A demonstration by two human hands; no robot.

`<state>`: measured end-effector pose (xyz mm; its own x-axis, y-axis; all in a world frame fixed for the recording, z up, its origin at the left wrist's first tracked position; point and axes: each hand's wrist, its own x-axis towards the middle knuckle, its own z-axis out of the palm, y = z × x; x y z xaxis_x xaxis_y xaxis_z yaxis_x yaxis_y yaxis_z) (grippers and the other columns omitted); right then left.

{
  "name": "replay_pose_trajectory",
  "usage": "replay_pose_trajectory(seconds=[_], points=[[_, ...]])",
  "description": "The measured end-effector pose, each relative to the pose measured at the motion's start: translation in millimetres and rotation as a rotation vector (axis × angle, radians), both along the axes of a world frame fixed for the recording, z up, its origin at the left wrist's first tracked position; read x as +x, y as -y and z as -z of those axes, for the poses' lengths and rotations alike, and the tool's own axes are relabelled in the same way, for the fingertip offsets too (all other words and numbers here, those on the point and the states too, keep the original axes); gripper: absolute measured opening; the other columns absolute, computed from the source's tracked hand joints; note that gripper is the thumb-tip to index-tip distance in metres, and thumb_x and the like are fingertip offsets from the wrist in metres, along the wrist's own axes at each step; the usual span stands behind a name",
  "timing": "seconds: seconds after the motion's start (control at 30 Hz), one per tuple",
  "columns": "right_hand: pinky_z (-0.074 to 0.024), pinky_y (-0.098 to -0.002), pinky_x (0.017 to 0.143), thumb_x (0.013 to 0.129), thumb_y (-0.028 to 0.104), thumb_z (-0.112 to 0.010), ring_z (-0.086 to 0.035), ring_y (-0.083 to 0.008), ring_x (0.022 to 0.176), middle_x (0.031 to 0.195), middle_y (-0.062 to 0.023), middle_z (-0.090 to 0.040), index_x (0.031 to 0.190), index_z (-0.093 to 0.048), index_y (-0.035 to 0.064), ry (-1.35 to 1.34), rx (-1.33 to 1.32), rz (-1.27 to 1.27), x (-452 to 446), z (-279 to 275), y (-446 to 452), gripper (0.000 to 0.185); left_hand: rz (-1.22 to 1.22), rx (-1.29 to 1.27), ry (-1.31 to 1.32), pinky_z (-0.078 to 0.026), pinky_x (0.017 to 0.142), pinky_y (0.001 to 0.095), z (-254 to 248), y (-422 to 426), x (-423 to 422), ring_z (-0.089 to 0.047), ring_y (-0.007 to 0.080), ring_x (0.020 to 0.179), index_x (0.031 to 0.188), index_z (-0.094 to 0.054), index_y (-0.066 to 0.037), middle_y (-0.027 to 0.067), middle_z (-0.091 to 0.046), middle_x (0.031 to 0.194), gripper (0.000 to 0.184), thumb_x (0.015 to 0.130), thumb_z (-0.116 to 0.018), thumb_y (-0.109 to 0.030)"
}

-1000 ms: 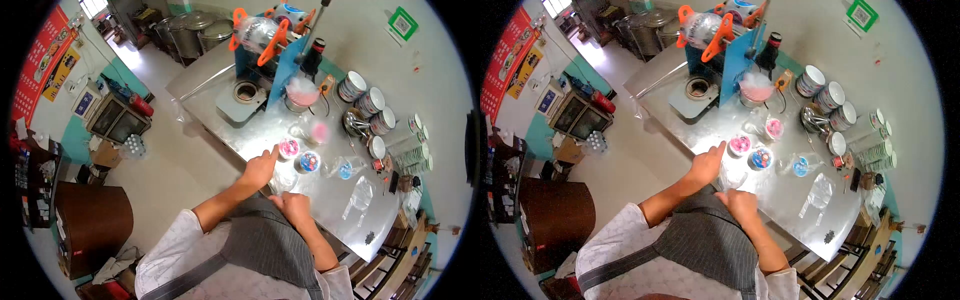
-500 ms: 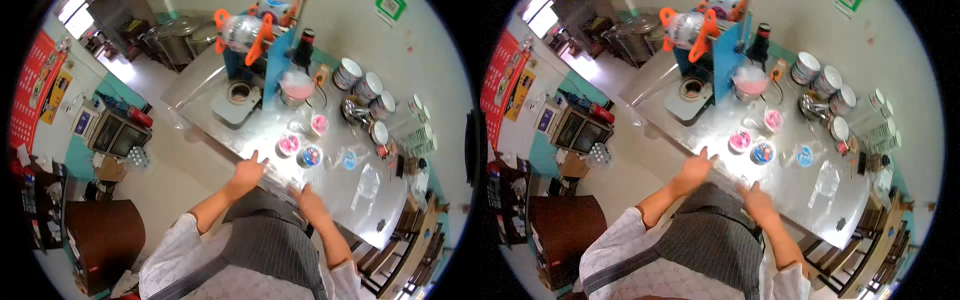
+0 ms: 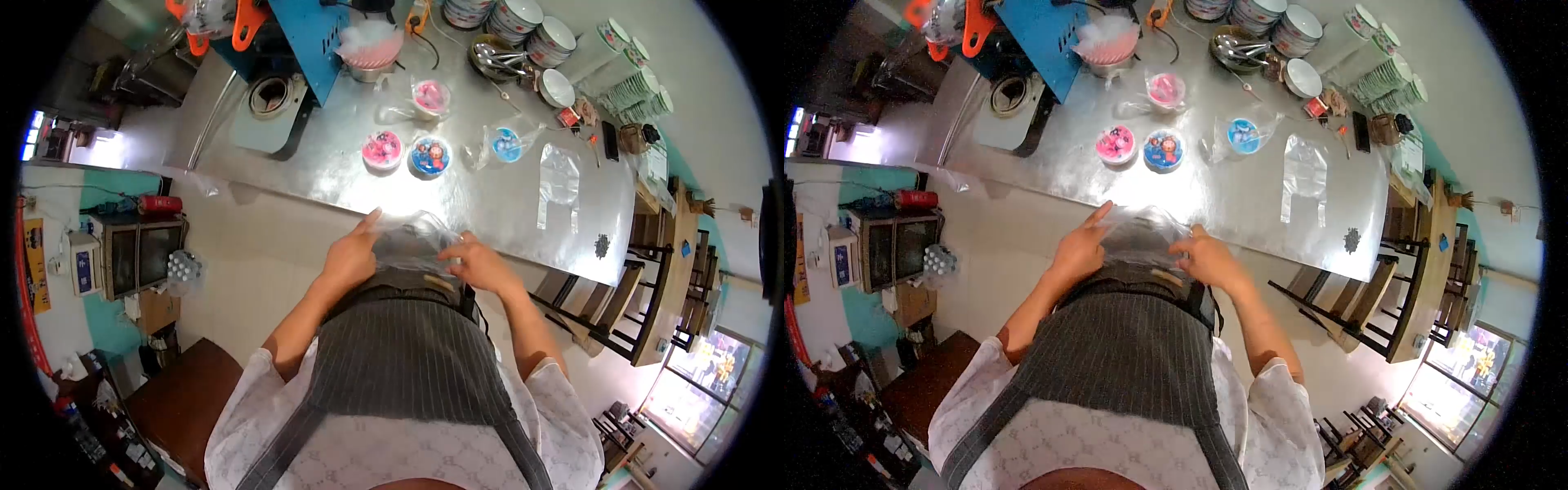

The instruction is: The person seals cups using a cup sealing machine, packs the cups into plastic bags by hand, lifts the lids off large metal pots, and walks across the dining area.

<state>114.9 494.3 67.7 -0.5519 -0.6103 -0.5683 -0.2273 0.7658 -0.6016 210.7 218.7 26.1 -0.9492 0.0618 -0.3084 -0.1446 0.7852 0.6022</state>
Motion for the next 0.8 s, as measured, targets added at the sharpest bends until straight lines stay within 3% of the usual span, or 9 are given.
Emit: replay_pose_trajectory(seconds=[0.1, 0.27, 0.37, 0.47, 0.53, 0.57, 0.67, 0.7, 0.8], points=[[-0.0484, -0.0452, 0.093, 0.080, 0.022, -0.079, -0.057, -0.0400, 0.113, 0.126, -0.0217, -0.055, 0.098, -0.069, 0.0061, -0.455, -0.191, 0.103, -39, -3, 4, 0.026, 0.004, 0.054, 0.023, -0.050, 0.096, 0.0426, -5, 1, -19, -0.060, 0.0317, 0.118, 0.124, -0.064, -0.004, 0.0064, -0.039, 0.155, 0.048, 0.078, -0.052, 0.000], [-0.0478, -0.0461, 0.096, 0.075, 0.030, -0.082, -0.052, -0.0409, 0.120, 0.132, -0.0262, -0.052, 0.102, -0.063, -0.0035, -0.764, -0.286, 0.107, -107, 15, 64, 0.047, -0.056, 0.181, 0.027, -0.048, 0.099, 0.0415, -9, -4, -27, -0.059, 0.0324, 0.120, 0.126, -0.063, -0.005, 0.0091, -0.043, 0.152, 0.050, 0.077, -0.053, 0.001], [-0.0478, -0.0491, 0.096, 0.071, 0.034, -0.084, -0.051, -0.0423, 0.121, 0.137, -0.0265, -0.047, 0.109, -0.061, -0.0020, -0.847, -0.078, -0.015, -122, 47, 103, 0.057, -0.102, 0.277, -0.006, -0.047, 0.101, 0.0409, 4, -5, -31, -0.059, 0.0330, 0.120, 0.128, -0.061, -0.005, 0.0140, -0.049, 0.147, 0.053, 0.077, -0.053, 0.002], [-0.0517, -0.0521, 0.088, 0.068, 0.039, -0.084, -0.053, -0.0422, 0.115, 0.127, -0.0204, -0.053, 0.112, -0.057, 0.0005, -0.874, 0.141, -0.086, -131, 68, 117, 0.064, -0.194, 0.373, 0.006, -0.050, 0.096, 0.0387, 14, -6, -36, -0.062, 0.0311, 0.115, 0.132, -0.059, -0.006, 0.0172, -0.052, 0.143, 0.057, 0.077, -0.053, 0.004], [-0.0531, -0.0541, 0.084, 0.070, 0.039, -0.082, -0.054, -0.0400, 0.113, 0.124, -0.0188, -0.052, 0.113, -0.058, 0.0013, -0.776, 0.220, -0.068, -138, 78, 119, 0.062, -0.209, 0.423, 0.025, -0.052, 0.073, 0.0302, 13, -7, -40, -0.063, 0.0168, 0.077, 0.138, -0.055, -0.004, 0.0175, -0.052, 0.145, 0.065, 0.074, -0.049, 0.009], [-0.0532, -0.0528, 0.085, 0.070, 0.037, -0.081, -0.055, -0.0388, 0.110, 0.119, -0.0178, -0.053, 0.112, -0.059, 0.0020, -0.757, 0.220, -0.077, -142, 73, 117, 0.060, -0.217, 0.528, 0.012, -0.053, 0.066, 0.0285, 17, -9, -44, -0.060, 0.0122, 0.067, 0.141, -0.052, -0.004, 0.0161, -0.055, 0.142, 0.067, 0.075, -0.048, 0.010], [-0.0534, -0.0522, 0.083, 0.070, 0.033, -0.080, -0.055, -0.0395, 0.108, 0.117, -0.0181, -0.054, 0.112, -0.059, 0.0014, -0.775, 0.178, -0.105, -144, 45, 108, 0.056, -0.236, 0.584, -0.013, -0.053, 0.063, 0.0273, 22, -13, -54, -0.058, 0.0104, 0.063, 0.142, -0.050, -0.004, 0.0143, -0.061, 0.134, 0.066, 0.077, -0.048, 0.011], [-0.0534, -0.0505, 0.083, 0.071, 0.029, -0.078, -0.056, -0.0395, 0.105, 0.114, -0.0186, -0.055, 0.110, -0.059, 0.0014, -0.774, 0.151, -0.112, -140, 18, 105, 0.052, -0.240, 0.576, -0.022, -0.053, 0.062, 0.0280, 30, -14, -59, -0.058, 0.0101, 0.062, 0.143, -0.049, -0.003, 0.0123, -0.067, 0.113, 0.067, 0.078, -0.047, 0.011], [-0.0522, -0.0479, 0.085, 0.069, 0.023, -0.080, -0.057, -0.0392, 0.103, 0.117, -0.0201, -0.055, 0.108, -0.059, 0.0002, -0.840, -0.070, -0.090, -120, -53, 89, 0.050, -0.288, 0.644, 0.072, -0.053, 0.068, 0.0309, 13, -21, -78, -0.062, 0.0169, 0.070, 0.142, -0.051, -0.006, 0.0168, -0.066, 0.119, 0.066, 0.077, -0.052, 0.009]])
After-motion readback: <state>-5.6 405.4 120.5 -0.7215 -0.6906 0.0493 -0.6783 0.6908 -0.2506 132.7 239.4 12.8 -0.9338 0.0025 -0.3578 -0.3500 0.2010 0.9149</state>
